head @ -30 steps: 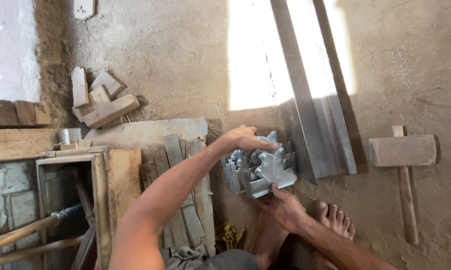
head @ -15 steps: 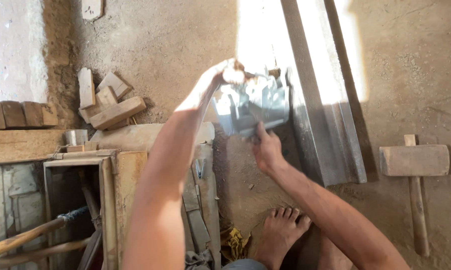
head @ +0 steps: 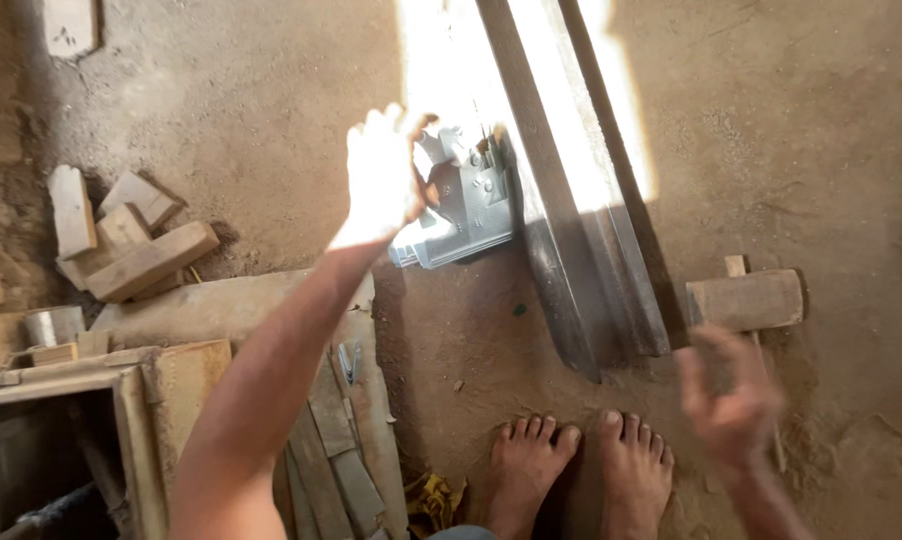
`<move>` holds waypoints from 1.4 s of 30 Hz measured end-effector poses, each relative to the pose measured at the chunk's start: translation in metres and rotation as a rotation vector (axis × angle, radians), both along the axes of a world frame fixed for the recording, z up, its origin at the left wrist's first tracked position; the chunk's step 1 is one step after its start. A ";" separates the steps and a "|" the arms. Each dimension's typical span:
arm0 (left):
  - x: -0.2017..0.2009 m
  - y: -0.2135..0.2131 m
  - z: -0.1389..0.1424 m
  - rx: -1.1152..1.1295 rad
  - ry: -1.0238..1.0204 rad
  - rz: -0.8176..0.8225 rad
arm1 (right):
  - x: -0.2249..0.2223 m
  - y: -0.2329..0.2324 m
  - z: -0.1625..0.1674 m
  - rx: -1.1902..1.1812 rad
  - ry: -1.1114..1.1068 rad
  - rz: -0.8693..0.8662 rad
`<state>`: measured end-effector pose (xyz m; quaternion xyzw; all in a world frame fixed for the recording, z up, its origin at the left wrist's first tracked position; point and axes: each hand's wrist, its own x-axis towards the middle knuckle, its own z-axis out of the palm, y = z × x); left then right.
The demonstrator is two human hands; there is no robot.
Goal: The person sits on the floor and uses a wooden mallet to strike a metal hinge against a metal bar, shaping it. The person repeatedly picks up the hinge, positions it, strikes it, and places it aside.
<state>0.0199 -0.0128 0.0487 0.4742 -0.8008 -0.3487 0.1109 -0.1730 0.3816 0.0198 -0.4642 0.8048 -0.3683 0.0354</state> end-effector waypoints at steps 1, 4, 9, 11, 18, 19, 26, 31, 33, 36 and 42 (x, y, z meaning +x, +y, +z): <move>0.000 0.015 0.002 -0.342 -0.537 -0.254 | -0.021 0.007 -0.003 0.084 0.244 -0.029; -0.003 0.051 -0.002 -0.243 -0.581 -0.283 | -0.064 0.031 -0.026 0.333 0.354 -0.122; -0.007 0.053 -0.016 -0.419 -0.638 -0.299 | -0.080 0.101 -0.086 0.653 -0.042 -0.238; -0.006 0.049 -0.019 -0.438 -0.650 -0.309 | -0.086 0.138 -0.097 0.747 -0.068 -0.310; -0.004 0.041 -0.010 -0.393 -0.638 -0.258 | -0.117 0.244 -0.059 0.997 0.088 -0.211; -0.004 0.039 -0.005 -0.364 -0.638 -0.250 | -0.119 0.244 -0.052 0.947 0.081 -0.225; 0.007 0.045 0.031 0.066 -0.166 -0.217 | -0.118 0.105 0.024 0.678 -0.362 -0.002; -0.039 0.113 -0.009 0.592 -0.169 -0.083 | -0.065 -0.050 -0.006 0.261 -1.301 0.306; -0.050 0.130 -0.031 0.413 0.022 -0.117 | -0.047 -0.077 -0.035 0.289 -1.457 0.189; -0.038 0.156 -0.051 0.059 0.130 -0.103 | -0.037 -0.086 -0.063 0.245 -1.572 0.315; -0.001 0.216 -0.063 0.493 0.615 0.425 | -0.037 -0.078 -0.053 0.323 -1.522 0.215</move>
